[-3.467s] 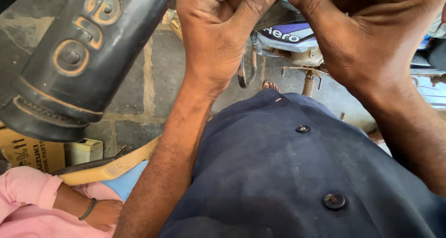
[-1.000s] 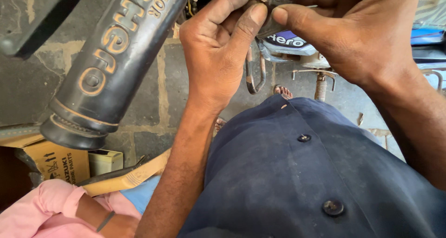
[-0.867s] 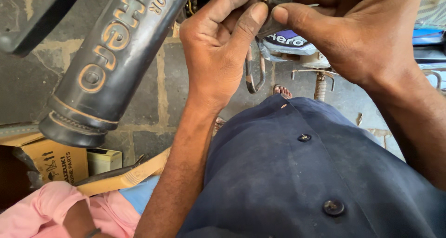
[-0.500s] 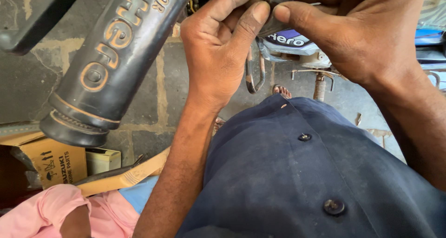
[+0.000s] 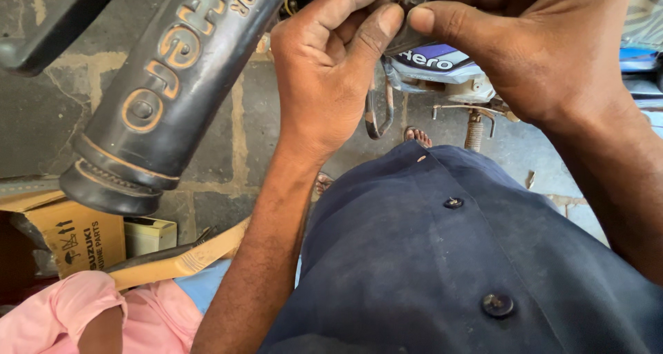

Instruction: The person manipulates a small electrical connector attached to wires on a motorcycle handlebar. They repeatedly open and close the connector housing, adjusting the internal contacts by hand. The task involves precise finger movements to align and secure the connector components.

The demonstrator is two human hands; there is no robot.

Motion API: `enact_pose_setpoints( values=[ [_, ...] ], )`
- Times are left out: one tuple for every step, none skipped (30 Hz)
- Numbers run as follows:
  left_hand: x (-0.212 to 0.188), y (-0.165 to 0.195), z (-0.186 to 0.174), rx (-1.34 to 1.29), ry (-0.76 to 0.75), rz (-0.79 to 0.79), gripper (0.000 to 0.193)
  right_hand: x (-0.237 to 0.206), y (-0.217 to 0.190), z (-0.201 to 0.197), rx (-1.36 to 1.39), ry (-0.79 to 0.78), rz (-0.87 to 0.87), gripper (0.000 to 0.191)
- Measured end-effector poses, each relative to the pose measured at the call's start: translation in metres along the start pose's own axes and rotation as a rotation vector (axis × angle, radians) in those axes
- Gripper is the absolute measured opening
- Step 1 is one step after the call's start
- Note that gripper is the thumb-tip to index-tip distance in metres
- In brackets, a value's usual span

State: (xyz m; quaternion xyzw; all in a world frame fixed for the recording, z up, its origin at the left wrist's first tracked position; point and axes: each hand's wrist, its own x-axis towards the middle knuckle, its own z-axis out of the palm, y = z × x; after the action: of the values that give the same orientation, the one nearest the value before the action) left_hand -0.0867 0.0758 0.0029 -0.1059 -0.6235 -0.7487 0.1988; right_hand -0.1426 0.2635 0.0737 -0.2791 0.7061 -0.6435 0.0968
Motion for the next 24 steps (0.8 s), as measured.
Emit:
enact_pose_setpoints(
  values=[
    [0.0,0.0,0.0,0.008,-0.002,-0.001,0.011,0.0,-0.001,0.0,-0.027,0.008,0.014,0.015],
    [0.0,0.001,0.0,0.002,-0.002,-0.003,0.011,0.001,-0.002,0.0,-0.079,0.018,0.027,0.015],
    [0.0,0.001,0.001,-0.006,-0.004,-0.008,0.011,0.002,-0.002,-0.001,-0.098,0.022,0.03,0.016],
    [0.0,0.001,0.001,-0.015,-0.005,-0.012,0.011,0.003,-0.002,-0.001,-0.117,0.026,0.033,0.017],
    [-0.001,0.002,0.001,-0.025,-0.006,-0.02,0.011,0.003,-0.002,-0.001,-0.101,0.023,0.024,0.017],
    [0.0,0.002,0.0,-0.016,-0.009,-0.021,0.01,0.005,-0.002,-0.002,-0.087,0.021,0.016,0.017],
    [0.0,0.002,0.0,-0.007,-0.012,-0.022,0.01,0.006,-0.001,-0.002,-0.069,0.013,0.021,0.018],
    [0.001,0.003,-0.002,0.022,-0.018,-0.018,0.009,0.007,-0.001,-0.002,-0.051,0.005,0.027,0.018],
    [0.001,0.003,-0.002,0.043,-0.022,-0.013,0.009,0.008,-0.001,-0.002,-0.034,-0.002,0.032,0.018],
    [0.002,0.003,-0.003,0.064,-0.026,-0.008,0.009,0.009,-0.002,-0.001,-0.023,-0.012,0.041,0.018],
    [0.002,0.003,-0.004,0.078,-0.028,-0.002,0.008,0.01,-0.003,-0.001,-0.011,-0.022,0.05,0.019],
    [0.002,0.003,-0.004,0.086,-0.026,0.002,0.008,0.01,-0.004,-0.001,-0.001,-0.03,0.058,0.019],
    [0.002,0.002,-0.004,0.094,-0.023,0.007,0.008,0.011,-0.004,0.001,-0.019,-0.025,0.066,0.019],
    [0.001,0.001,-0.004,0.097,-0.015,0.009,0.007,0.011,-0.004,0.002,-0.037,-0.02,0.074,0.018],
    [0.001,0.001,-0.003,0.093,-0.007,0.005,0.008,0.011,-0.004,0.003,-0.055,-0.016,0.083,0.018],
    [0.0,0.0,-0.002,0.088,0.001,0.001,0.009,0.012,-0.005,0.004,-0.026,-0.023,0.099,0.018],
    [0.0,-0.001,-0.001,0.077,0.009,-0.008,0.01,0.013,-0.004,0.004,0.003,-0.031,0.115,0.018],
    [-0.001,-0.002,-0.001,0.061,0.013,-0.015,0.01,0.014,-0.004,0.005,0.032,-0.038,0.13,0.019],
    [-0.001,-0.002,-0.001,0.045,0.016,-0.021,0.01,0.014,-0.003,0.005,0.051,-0.033,0.143,0.019],
    [-0.002,-0.002,-0.002,0.023,0.015,-0.027,0.009,0.014,-0.002,0.005,0.07,-0.027,0.155,0.019],
    [-0.002,-0.003,-0.002,-0.001,0.014,-0.033,0.009,0.013,0.0,0.005,0.087,-0.018,0.166,0.019],
    [-0.002,-0.004,-0.002,-0.025,0.014,-0.04,0.009,0.013,0.001,0.004,0.061,0.0,0.171,0.019],
    [-0.002,-0.004,-0.001,-0.049,0.017,-0.05,0.011,0.012,0.003,0.004,0.037,0.018,0.178,0.02],
    [-0.003,-0.005,-0.001,-0.055,0.019,-0.057,0.011,0.012,0.004,0.004,0.012,0.034,0.185,0.02]
  ],
)
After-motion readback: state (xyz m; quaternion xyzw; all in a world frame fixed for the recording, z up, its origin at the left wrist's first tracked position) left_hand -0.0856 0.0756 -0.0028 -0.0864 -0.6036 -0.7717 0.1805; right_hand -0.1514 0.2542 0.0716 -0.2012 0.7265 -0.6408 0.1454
